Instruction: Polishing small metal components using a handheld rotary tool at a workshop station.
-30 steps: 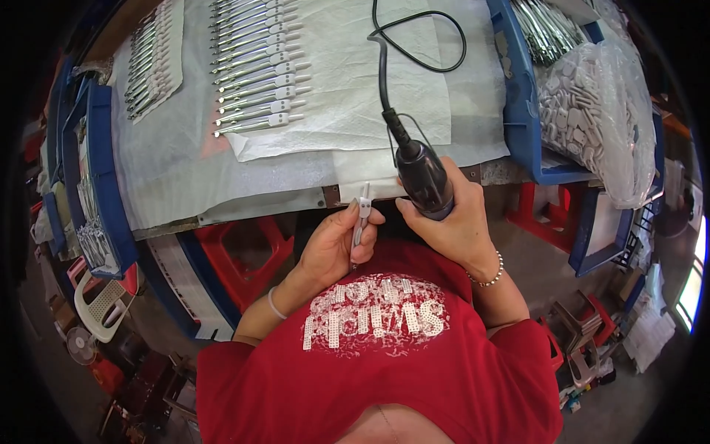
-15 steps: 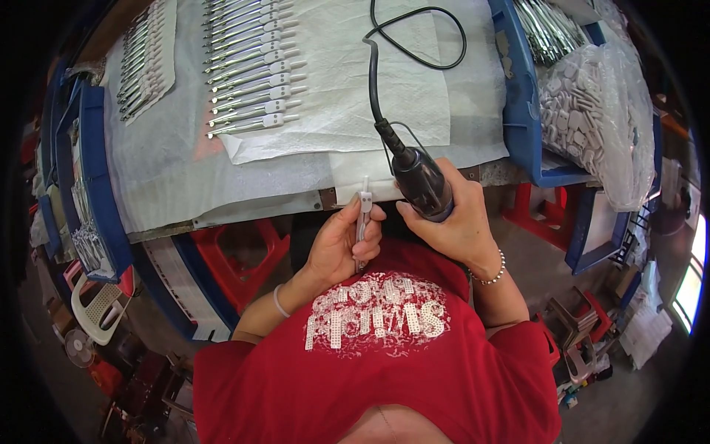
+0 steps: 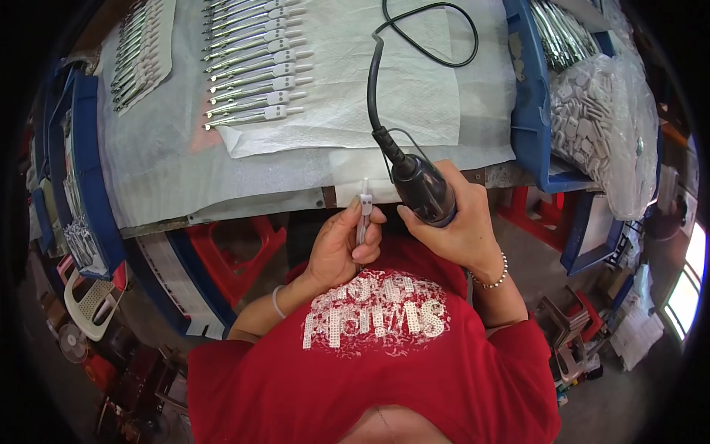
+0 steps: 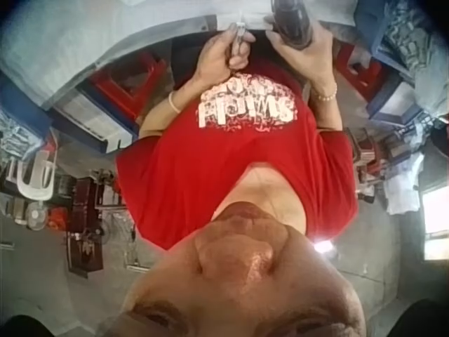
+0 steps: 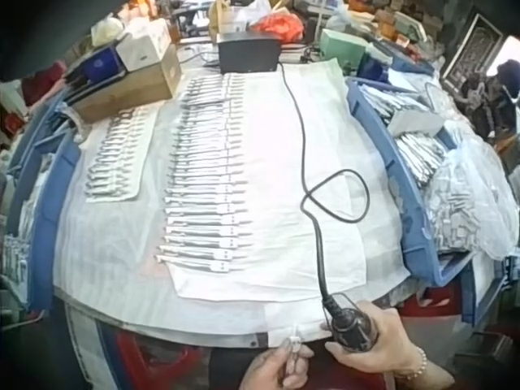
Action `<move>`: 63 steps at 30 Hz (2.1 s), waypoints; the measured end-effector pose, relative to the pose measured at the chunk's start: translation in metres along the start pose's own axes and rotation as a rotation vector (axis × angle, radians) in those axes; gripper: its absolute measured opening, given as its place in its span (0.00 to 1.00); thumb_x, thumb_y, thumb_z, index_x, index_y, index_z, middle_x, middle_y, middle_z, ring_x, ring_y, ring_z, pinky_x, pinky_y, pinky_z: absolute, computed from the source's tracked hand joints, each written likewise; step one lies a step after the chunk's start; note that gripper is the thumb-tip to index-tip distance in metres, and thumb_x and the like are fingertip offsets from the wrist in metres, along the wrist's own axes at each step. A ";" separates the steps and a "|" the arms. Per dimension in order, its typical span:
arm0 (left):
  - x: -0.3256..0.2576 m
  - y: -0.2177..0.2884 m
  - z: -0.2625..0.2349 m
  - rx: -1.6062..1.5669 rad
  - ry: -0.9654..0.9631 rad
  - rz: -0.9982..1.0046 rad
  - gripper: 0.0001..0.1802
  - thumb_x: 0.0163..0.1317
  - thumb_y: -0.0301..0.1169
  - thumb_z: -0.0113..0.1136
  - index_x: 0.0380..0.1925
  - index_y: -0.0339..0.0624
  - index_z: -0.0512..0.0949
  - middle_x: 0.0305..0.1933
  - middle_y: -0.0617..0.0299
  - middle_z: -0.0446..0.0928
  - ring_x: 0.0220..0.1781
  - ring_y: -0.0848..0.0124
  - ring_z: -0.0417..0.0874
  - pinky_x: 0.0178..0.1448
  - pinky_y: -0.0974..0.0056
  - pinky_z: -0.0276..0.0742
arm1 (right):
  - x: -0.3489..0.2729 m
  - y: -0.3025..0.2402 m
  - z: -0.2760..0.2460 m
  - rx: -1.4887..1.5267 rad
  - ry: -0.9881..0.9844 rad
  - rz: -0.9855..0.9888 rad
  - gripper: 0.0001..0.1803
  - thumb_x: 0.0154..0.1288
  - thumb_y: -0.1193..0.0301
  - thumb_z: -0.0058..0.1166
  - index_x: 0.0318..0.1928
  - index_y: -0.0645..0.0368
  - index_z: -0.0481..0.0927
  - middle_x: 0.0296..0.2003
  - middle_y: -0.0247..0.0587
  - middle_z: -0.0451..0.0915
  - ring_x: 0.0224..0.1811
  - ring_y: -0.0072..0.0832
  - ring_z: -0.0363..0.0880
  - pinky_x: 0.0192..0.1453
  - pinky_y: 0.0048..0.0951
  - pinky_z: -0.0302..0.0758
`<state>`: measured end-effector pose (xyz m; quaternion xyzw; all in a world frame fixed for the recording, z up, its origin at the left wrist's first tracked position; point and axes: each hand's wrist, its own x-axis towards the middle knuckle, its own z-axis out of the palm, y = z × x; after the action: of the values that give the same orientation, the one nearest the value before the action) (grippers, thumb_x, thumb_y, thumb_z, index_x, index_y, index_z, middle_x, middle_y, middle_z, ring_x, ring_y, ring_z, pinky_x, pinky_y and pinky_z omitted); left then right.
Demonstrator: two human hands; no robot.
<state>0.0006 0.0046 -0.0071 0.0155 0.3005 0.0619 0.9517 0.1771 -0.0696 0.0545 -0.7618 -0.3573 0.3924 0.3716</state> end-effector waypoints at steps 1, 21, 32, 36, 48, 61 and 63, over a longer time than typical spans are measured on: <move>0.000 0.001 0.000 -0.008 -0.014 0.012 0.21 0.71 0.45 0.44 0.37 0.36 0.75 0.23 0.66 0.72 0.16 0.81 0.62 0.20 0.76 0.55 | 0.000 -0.001 0.001 -0.029 -0.003 -0.011 0.19 0.46 0.81 0.62 0.43 0.65 0.74 0.37 0.43 0.83 0.40 0.23 0.80 0.46 0.25 0.75; 0.001 0.008 -0.003 0.109 -0.012 -0.004 0.23 0.70 0.47 0.45 0.34 0.36 0.75 0.21 0.67 0.68 0.17 0.83 0.60 0.20 0.77 0.56 | 0.021 -0.034 0.018 0.085 -0.103 -0.027 0.18 0.46 0.82 0.62 0.40 0.67 0.74 0.40 0.44 0.82 0.25 0.09 0.72 0.29 0.15 0.68; -0.005 0.004 0.001 0.283 0.064 0.103 0.16 0.71 0.38 0.47 0.39 0.36 0.76 0.21 0.69 0.67 0.18 0.83 0.62 0.21 0.77 0.57 | 0.001 -0.039 0.015 0.271 0.104 -0.145 0.24 0.52 0.71 0.63 0.48 0.61 0.68 0.35 0.43 0.79 0.28 0.22 0.75 0.33 0.21 0.73; -0.005 0.010 0.008 0.331 0.066 0.051 0.13 0.69 0.34 0.50 0.39 0.35 0.78 0.21 0.70 0.67 0.18 0.85 0.61 0.20 0.77 0.55 | 0.006 -0.054 -0.006 0.453 -0.056 -0.735 0.32 0.54 0.65 0.67 0.53 0.56 0.61 0.29 0.39 0.76 0.26 0.31 0.78 0.29 0.32 0.77; -0.006 0.011 0.012 0.291 0.147 0.019 0.13 0.70 0.33 0.48 0.39 0.35 0.77 0.19 0.74 0.65 0.16 0.87 0.57 0.19 0.78 0.49 | 0.017 -0.065 0.023 0.558 -0.194 -0.935 0.23 0.50 0.73 0.68 0.42 0.58 0.66 0.25 0.47 0.80 0.22 0.35 0.81 0.28 0.33 0.80; -0.006 0.010 0.008 0.308 0.126 0.023 0.14 0.70 0.34 0.47 0.39 0.35 0.77 0.19 0.75 0.66 0.17 0.87 0.57 0.20 0.78 0.49 | 0.018 -0.069 0.031 0.529 -0.185 -0.941 0.20 0.49 0.75 0.68 0.37 0.60 0.68 0.23 0.46 0.79 0.21 0.34 0.80 0.26 0.33 0.79; -0.005 0.008 0.007 0.314 0.124 0.055 0.13 0.70 0.33 0.47 0.39 0.35 0.77 0.20 0.75 0.66 0.17 0.87 0.57 0.20 0.78 0.49 | 0.019 -0.068 0.035 0.513 -0.167 -0.948 0.19 0.49 0.74 0.68 0.36 0.61 0.68 0.23 0.46 0.79 0.21 0.34 0.80 0.26 0.33 0.79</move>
<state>-0.0006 0.0117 0.0019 0.1681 0.3642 0.0410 0.9151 0.1378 -0.0120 0.0913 -0.3685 -0.5827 0.3158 0.6519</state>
